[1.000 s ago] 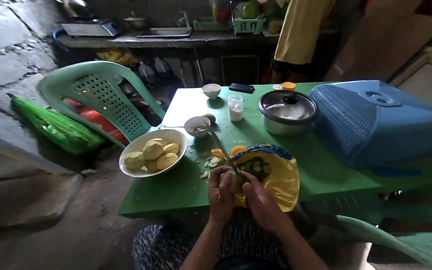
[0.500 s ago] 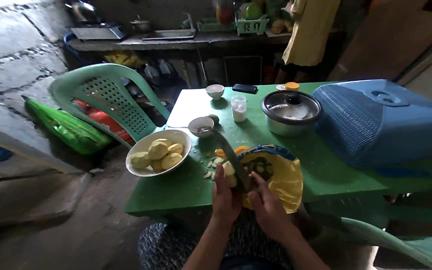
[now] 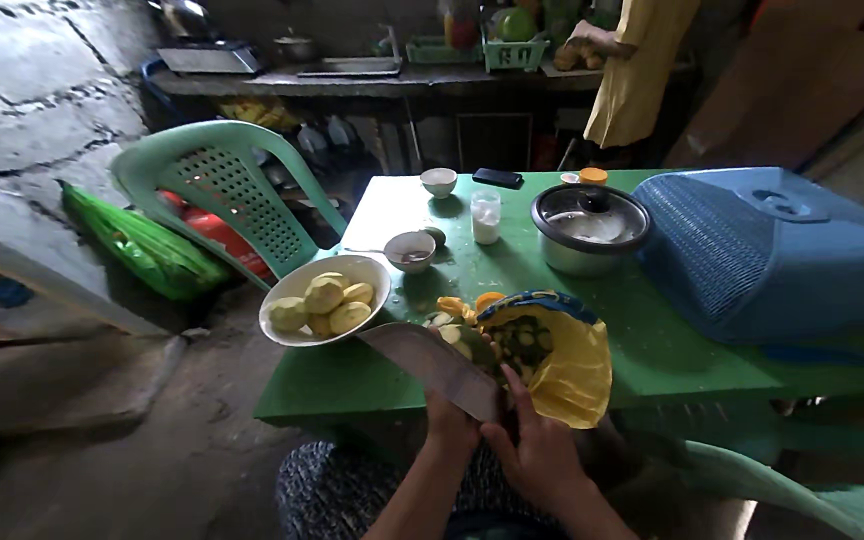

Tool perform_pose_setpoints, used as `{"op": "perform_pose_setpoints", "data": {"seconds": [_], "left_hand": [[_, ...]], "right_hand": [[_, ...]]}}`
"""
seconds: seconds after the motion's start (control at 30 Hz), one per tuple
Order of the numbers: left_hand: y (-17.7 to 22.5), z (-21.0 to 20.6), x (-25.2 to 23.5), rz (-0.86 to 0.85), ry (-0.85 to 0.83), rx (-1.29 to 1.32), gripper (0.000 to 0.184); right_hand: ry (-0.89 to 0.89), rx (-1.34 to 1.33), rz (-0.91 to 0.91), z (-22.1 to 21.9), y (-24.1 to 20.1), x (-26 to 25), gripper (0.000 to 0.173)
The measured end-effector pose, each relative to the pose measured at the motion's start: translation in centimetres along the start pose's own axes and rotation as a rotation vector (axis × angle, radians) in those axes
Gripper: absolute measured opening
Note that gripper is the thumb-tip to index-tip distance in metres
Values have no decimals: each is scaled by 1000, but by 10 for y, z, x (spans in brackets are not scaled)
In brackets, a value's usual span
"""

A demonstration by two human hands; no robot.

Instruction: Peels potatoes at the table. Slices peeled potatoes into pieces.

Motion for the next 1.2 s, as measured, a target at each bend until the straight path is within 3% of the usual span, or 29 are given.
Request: {"op": "perform_pose_setpoints", "data": {"seconds": [0.23,0.53,0.67,0.8,0.97,1.1,1.2], "left_hand": [[2,-3,5,-17,49,-11,43],[2,0,16,-144,-23,-135,29],[2,2,16,-172,41,-175,24],[2,4,9,-194,54,-246,32],[-12,0,9,-194,-67,-262,59],[-7,-6,1,-184,-108,-261,47],[-2,-2,-9,-182,-81,-270,41]], "right_hand": [[-2,-11,20,1,0,0,86],[84,73,40,3,-1,-2,85],[70,86,21,0,-1,-7,85],[-64,-85,-98,-3,0,-17,83],[-157,-404,-363,3,26,-51,63],[-172,-425,-351,10,34,-50,68],[-153,-335,-207,12,15,-31,81]]}}
Point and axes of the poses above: each hand's wrist, its own x-axis away from the middle knuckle, its own z-axis out of the back of the hand, y = z × x, the point moved 5 cm from there along -x, towards the middle knuckle, and after that the axes turned 7 degrees about -x, right-handed, at the moved point
